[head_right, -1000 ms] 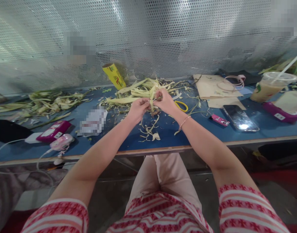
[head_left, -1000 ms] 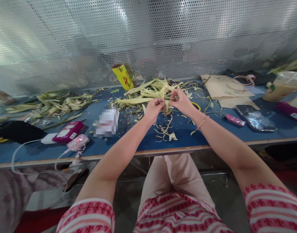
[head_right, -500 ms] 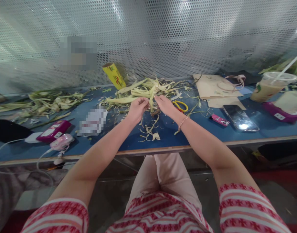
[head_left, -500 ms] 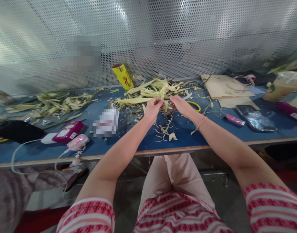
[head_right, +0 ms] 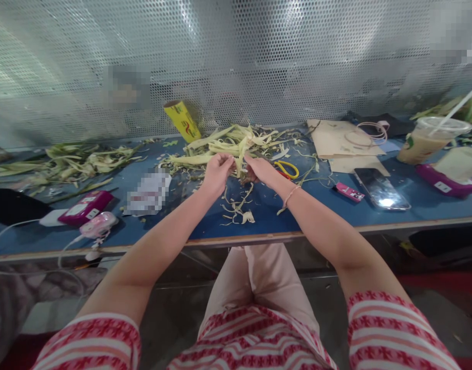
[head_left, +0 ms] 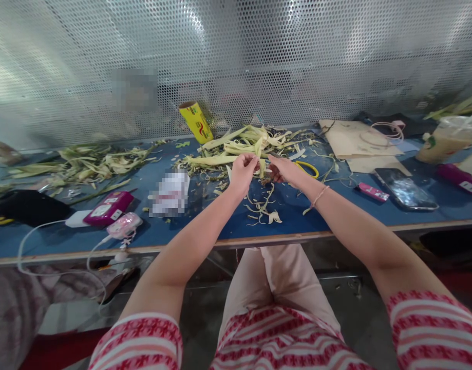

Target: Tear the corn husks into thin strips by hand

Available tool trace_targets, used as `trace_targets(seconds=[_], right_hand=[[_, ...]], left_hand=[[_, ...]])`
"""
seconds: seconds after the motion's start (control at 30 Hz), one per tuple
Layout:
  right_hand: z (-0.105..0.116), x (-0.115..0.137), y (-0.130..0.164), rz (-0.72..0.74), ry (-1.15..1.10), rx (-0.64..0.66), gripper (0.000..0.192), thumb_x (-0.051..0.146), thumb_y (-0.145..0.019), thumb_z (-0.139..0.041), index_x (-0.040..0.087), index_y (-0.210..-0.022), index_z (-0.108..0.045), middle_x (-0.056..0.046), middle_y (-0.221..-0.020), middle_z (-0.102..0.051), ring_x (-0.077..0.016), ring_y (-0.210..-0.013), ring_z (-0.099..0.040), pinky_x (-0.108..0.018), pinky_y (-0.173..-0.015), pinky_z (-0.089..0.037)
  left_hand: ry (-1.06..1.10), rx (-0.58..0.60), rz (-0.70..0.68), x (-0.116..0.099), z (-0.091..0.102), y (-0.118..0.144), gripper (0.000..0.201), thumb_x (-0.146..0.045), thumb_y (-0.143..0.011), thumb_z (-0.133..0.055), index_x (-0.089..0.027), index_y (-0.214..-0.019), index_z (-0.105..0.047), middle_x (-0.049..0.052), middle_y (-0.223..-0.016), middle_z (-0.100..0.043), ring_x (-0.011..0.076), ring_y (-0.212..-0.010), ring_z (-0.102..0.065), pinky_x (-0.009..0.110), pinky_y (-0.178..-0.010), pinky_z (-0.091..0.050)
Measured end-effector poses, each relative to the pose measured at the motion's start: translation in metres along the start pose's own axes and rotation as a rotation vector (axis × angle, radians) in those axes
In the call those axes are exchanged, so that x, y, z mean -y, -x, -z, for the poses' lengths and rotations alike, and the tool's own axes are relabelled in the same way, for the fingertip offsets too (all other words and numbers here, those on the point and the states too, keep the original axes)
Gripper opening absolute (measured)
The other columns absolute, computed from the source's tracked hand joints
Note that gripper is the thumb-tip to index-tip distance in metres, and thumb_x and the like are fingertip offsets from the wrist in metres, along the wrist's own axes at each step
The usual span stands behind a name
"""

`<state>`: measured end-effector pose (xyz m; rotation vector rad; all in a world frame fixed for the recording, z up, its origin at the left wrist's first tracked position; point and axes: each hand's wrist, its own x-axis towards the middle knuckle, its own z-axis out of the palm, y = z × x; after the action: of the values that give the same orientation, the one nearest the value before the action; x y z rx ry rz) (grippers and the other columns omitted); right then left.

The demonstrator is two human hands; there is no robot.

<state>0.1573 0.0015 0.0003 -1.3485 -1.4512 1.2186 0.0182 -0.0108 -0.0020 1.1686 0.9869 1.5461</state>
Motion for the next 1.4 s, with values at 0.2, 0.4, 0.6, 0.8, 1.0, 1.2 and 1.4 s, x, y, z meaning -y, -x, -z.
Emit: trace_targets(seconds=[0.2,0.4,0.6,0.8,1.0,1.2,1.4], right_hand=[[-0.003,0.004,0.003,-0.041,-0.100,-0.073,0.036,0.051,-0.082,-0.058,0.018,-0.067,-0.062,-0.004,-0.075,-0.065,-0.0127,-0.062,-0.050,-0.029,-0.062,-0.036],[0.001,0.004,0.005,-0.107,-0.108,0.010,0.042,0.059,-0.081,-0.056,0.019,-0.075,-0.067,-0.007,-0.088,-0.072,-0.0168,-0.076,-0.056,-0.029,-0.067,-0.037],[0.000,0.007,0.007,-0.055,-0.172,-0.015,0.031,0.051,-0.079,-0.064,0.021,-0.074,-0.066,-0.004,-0.090,-0.070,-0.0161,-0.073,-0.057,-0.029,-0.065,-0.040],[-0.005,0.014,0.013,-0.126,-0.369,0.105,0.022,0.037,-0.084,-0.062,0.020,-0.071,-0.061,-0.002,-0.076,-0.065,-0.0131,-0.065,-0.056,-0.028,-0.063,-0.046],[-0.010,0.002,0.004,0.046,-0.372,-0.062,0.016,0.031,-0.078,-0.063,0.019,-0.069,-0.059,0.002,-0.067,-0.058,-0.0106,-0.060,-0.050,-0.023,-0.054,-0.038],[-0.012,-0.003,0.000,0.315,-0.068,-0.198,0.021,0.036,-0.082,-0.052,0.020,-0.072,-0.061,0.002,-0.064,-0.052,-0.0144,-0.066,-0.050,-0.027,-0.062,-0.040],[-0.015,-0.001,0.003,0.502,0.247,-0.287,0.027,0.036,-0.090,-0.042,0.021,-0.076,-0.059,-0.004,-0.076,-0.058,-0.0185,-0.076,-0.052,-0.031,-0.076,-0.040]], left_hand=[[-0.012,-0.004,-0.001,0.002,0.000,-0.001,0.012,-0.011,-0.083,-0.059,-0.016,-0.076,-0.051,-0.004,-0.066,-0.055,0.0054,-0.059,-0.054,0.020,-0.064,-0.047],[-0.009,-0.056,-0.050,0.002,0.001,-0.003,0.011,-0.011,-0.085,-0.055,-0.017,-0.078,-0.049,-0.003,-0.070,-0.056,0.0059,-0.064,-0.055,0.021,-0.068,-0.048],[-0.009,-0.013,-0.050,0.001,0.000,-0.002,0.011,-0.012,-0.086,-0.055,-0.017,-0.078,-0.049,-0.003,-0.071,-0.055,0.0073,-0.065,-0.055,0.022,-0.069,-0.048],[-0.038,0.037,-0.055,0.002,-0.001,0.001,0.011,-0.011,-0.086,-0.054,-0.017,-0.079,-0.049,-0.004,-0.069,-0.053,0.0071,-0.064,-0.054,0.022,-0.067,-0.048],[-0.125,0.066,-0.143,0.008,0.000,0.000,0.009,-0.017,-0.085,-0.058,-0.017,-0.080,-0.051,-0.003,-0.068,-0.055,0.0081,-0.063,-0.054,0.022,-0.065,-0.047],[-0.233,0.060,-0.175,0.010,0.000,0.002,0.017,-0.029,-0.084,-0.063,-0.018,-0.077,-0.051,-0.002,-0.067,-0.055,0.0098,-0.063,-0.054,0.023,-0.064,-0.046],[-0.382,-0.006,-0.199,0.016,-0.001,0.001,0.020,-0.025,-0.086,-0.060,-0.020,-0.074,-0.045,-0.002,-0.068,-0.049,0.0116,-0.064,-0.050,0.027,-0.069,-0.043]])
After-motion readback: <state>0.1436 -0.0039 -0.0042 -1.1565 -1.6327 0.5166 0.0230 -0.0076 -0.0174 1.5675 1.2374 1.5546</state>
